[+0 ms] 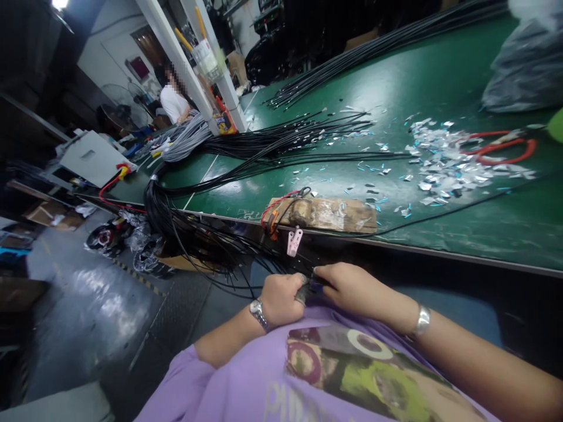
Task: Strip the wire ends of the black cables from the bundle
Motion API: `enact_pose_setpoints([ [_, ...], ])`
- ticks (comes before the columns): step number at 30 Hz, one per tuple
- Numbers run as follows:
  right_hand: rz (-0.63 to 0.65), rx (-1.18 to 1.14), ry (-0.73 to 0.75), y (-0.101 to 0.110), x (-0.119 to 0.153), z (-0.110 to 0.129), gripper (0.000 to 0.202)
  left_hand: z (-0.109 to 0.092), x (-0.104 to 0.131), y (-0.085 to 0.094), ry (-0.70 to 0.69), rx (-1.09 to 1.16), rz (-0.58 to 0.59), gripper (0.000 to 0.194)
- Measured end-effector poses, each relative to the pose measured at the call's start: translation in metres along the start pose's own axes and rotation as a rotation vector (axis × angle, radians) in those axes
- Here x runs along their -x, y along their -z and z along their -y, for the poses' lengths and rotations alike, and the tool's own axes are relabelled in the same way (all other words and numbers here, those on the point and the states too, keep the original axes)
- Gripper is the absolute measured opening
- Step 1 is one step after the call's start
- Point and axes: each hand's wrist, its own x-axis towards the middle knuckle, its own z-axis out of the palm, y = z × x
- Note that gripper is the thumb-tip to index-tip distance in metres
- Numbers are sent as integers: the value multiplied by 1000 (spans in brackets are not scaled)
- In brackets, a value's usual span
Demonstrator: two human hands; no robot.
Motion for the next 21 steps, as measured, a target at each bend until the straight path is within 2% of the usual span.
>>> enact_pose_setpoints([
  [2,-12,-126,-2,-2,-1,-5,18,1,0,0,-18,8,-7,7],
  [5,4,-545,27,-8,-4,-14,13,1,2,3,-23,115,-52,10],
  [8,46,-1030,10,-17,-5,-19,31,1,2,6,10,379,-91,16],
  [10,77,-1261,-35,-24,-5,-20,41,4,1,7,85,613,-55,24],
  [13,114,-1438,-37,-34,-6,-20,47,10,-4,3,247,933,101,41],
  [15,103,-1382,-17,-37,-8,-20,45,14,-7,-1,342,1050,214,47],
  [16,79,-1271,-9,-37,-8,-20,41,15,-9,-3,391,1065,249,46],
  [19,-79,-613,-37,-32,-9,-14,19,11,-12,-7,514,902,231,29],
  [21,-156,-160,-100,-30,-8,-7,9,5,-13,-7,485,656,154,15],
])
